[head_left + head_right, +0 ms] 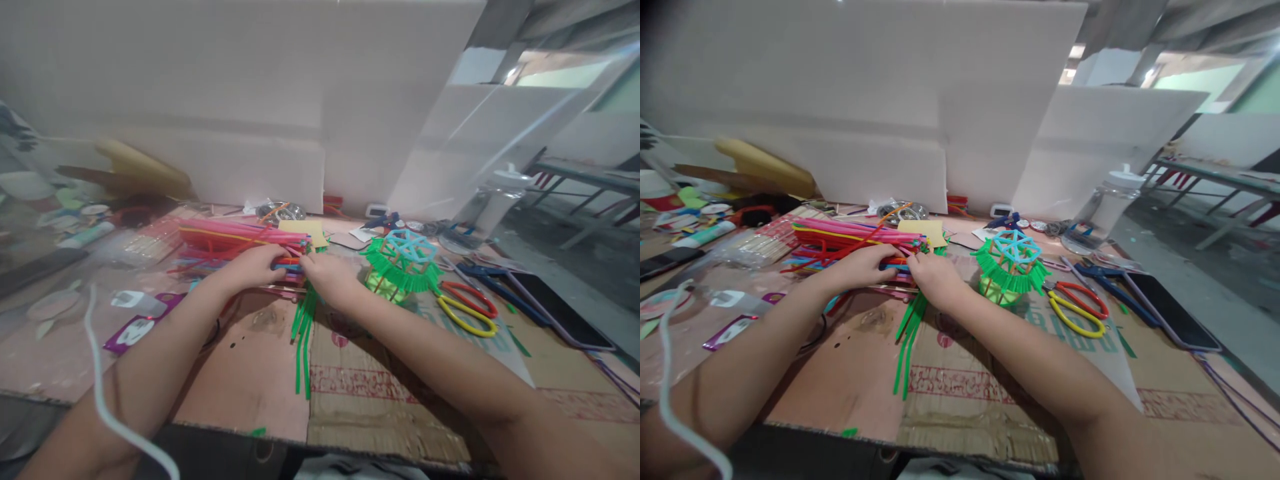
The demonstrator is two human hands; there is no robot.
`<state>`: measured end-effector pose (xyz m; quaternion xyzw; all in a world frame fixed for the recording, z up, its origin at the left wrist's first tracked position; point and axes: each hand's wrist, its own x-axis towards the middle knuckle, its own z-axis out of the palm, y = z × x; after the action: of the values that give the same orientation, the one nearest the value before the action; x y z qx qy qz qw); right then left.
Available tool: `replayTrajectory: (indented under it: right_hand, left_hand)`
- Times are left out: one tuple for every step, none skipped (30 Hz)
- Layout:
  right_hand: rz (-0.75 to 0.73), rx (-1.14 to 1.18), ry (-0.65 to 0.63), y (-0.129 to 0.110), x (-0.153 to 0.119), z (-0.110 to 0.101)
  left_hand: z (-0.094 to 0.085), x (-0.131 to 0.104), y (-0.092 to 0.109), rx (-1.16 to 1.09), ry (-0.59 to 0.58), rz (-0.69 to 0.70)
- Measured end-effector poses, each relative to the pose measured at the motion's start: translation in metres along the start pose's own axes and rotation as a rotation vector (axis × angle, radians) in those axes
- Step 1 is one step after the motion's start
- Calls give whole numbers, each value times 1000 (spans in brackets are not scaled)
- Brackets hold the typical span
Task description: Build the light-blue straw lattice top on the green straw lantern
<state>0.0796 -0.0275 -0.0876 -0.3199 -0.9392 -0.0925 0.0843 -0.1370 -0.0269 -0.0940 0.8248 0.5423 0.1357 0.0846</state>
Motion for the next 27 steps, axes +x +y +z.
replayTrajectory:
  right_hand:
    - [-14, -19, -10, -1, 0, -2]
    - [-24, -38, -17, -3, -1, -4]
    - [-34, -55, -22, -3, -2, -5]
    - [-42, -69, -26, -3, -4, -6]
    - [-47, -82, -28, -3, -6, -7]
    - [-49, -94, -32, -2, -9, -7]
    - [-47, -105, -36, -1, -13, -8]
    - [-43, -114, -40, 0, -17, -8]
    - [-36, -121, -44, 1, -21, -9]
    - [-26, -131, -48, 2, -26, -11]
    - [-17, -142, -49, 2, -32, -12]
    - [-11, -155, -47, 3, -39, -15]
    - [-6, -170, -38, 4, -47, -17]
    - [-2, -188, -20, 5, -57, -20]
    - [0, -203, 6, 7, -67, -24]
    - [0, -213, 42, 10, -79, -28]
    - [0, -212, 83, 14, -91, -33]
    - [5, -199, 134, 19, -104, -38]
    - [18, -175, 189, 26, -116, -44]
    - [45, -137, 240, 34, -128, -51]
    - [87, -87, 289, 42, -140, -59]
    - [144, -34, 341, 51, -151, -67]
    - [212, 17, 389, 60, -161, -76]
    - [287, 62, 447, 70, -170, -84]
    - [369, 92, 517, 79, -178, -93]
    - [451, 113, 599, 89, -185, -100]
    - [525, 136, 705, 100, -192, -106]
  left_hand:
    - [0, 0, 0, -1, -1, 1]
    - [1, 0, 0, -3, -1, 1]
    - [0, 1, 0, -5, -1, 2]
    - [0, 0, 1, -8, -2, 4]
    - [0, 0, 1, -11, -2, 6]
    - [-1, 0, 2, -16, -4, 10]
    - [-2, -1, 2, -22, -7, 16]
    - [-3, -1, 3, -28, -9, 21]
    - [-3, -2, 3, -34, -11, 24]
    - [-4, -2, 3, -38, -13, 25]
    - [-4, -2, 4, -41, -14, 24]
    - [-4, -2, 4, -43, -15, 20]
    - [-4, -2, 4, -43, -14, 15]
    - [-4, -2, 4, -44, -14, 14]
    - [-4, -1, 4, -46, -16, 16]
    - [-4, -1, 4, -50, -18, 20]
    - [-4, -1, 5, -53, -20, 26]
    - [-4, -1, 5, -58, -23, 34]
    - [-5, -1, 7, -62, -24, 39]
    - [-6, -2, 8, -66, -25, 42]
    - [-8, -2, 10, -78, -25, 45]
    - [-10, -3, 12, -92, -33, 44]
    - [-11, -4, 14, -107, -43, 39]
    - [-13, -5, 15, -116, -31, 28]
    - [-13, -6, 17, -118, -31, 16]
    - [-13, -6, 17, -113, -26, -1]
    - [-13, -6, 17, -102, -24, -19]
